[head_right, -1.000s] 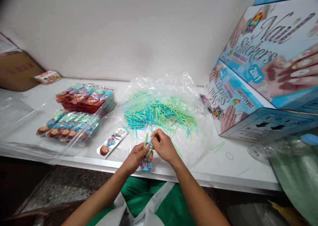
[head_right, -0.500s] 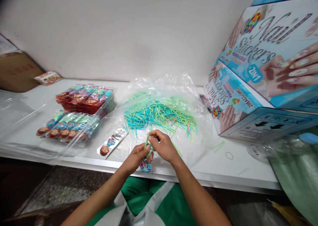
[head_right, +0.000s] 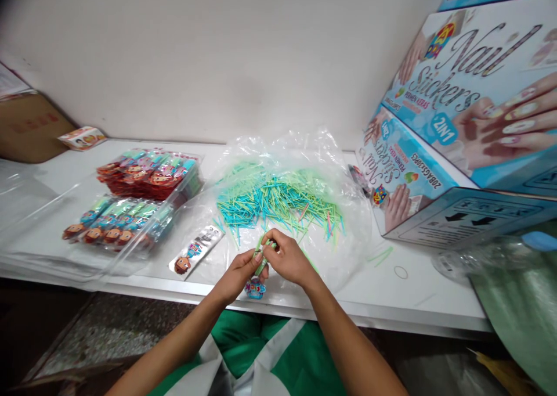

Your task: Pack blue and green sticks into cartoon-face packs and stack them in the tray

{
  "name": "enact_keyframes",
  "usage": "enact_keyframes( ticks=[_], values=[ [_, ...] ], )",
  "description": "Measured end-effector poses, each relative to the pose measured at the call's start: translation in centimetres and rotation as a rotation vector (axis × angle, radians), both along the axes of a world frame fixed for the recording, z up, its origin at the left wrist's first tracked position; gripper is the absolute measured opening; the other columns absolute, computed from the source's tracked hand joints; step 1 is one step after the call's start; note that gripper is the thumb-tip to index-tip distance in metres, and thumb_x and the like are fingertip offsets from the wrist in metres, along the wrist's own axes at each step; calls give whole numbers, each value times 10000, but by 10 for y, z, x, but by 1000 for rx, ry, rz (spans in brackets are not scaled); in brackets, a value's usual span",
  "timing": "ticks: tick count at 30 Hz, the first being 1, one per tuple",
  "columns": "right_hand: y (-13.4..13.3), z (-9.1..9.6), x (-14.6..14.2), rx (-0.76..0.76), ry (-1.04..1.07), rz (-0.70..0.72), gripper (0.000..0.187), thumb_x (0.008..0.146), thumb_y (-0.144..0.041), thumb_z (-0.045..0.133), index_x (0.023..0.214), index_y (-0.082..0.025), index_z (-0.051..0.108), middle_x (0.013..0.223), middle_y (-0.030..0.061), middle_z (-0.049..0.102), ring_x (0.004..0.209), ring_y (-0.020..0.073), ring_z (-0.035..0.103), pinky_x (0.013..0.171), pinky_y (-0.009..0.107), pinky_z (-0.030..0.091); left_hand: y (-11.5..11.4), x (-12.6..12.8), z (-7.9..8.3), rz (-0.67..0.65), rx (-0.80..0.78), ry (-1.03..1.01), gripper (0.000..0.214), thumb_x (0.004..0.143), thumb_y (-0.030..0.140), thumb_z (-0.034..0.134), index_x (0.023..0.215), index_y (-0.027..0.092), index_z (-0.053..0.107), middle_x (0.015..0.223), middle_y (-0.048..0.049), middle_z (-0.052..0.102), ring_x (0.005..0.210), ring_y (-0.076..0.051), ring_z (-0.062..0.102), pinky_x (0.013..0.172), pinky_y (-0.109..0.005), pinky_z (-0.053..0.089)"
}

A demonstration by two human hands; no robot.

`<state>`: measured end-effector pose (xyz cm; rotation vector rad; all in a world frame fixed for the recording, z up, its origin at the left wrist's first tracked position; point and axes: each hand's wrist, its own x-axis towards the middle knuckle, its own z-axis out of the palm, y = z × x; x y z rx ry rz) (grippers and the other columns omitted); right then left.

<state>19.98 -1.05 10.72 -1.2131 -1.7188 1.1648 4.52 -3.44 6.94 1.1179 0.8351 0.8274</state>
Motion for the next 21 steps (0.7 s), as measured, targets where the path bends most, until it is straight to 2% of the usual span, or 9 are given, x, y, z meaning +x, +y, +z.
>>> enact_keyframes(
  ticks=[4,10,15,21],
  values=[
    [3,-2,0,45,60,-70,179,833,-321,488,866,-184,599,722,-6,555,655,120,518,619,246,426,1,-1,1,-12,15,4,409,841,496,453,897,111,578,672,-34,571,582,-112,518,582,-238,407],
    [6,2,-3,198,20,-141,182,844,-303,512,809,-188,649,812,32,598,768,146,549,693,261,427,1,-1,3,8,42,16,411,843,506,439,926,120,556,707,-40,570,593,-114,515,568,-234,400],
    [4,6,-9,223,-29,-94,141,830,-247,517,764,-191,629,772,21,577,745,139,537,702,268,426,1,-3,5,-1,110,51,411,846,520,421,830,126,539,712,-47,566,622,-119,512,602,-240,408],
    [7,8,-9,245,-66,-20,98,796,-179,516,738,-190,595,748,7,563,712,131,519,677,268,422,1,-8,7,-30,145,110,441,850,537,391,837,127,553,693,-42,560,612,-117,503,598,-232,400]
  ],
)
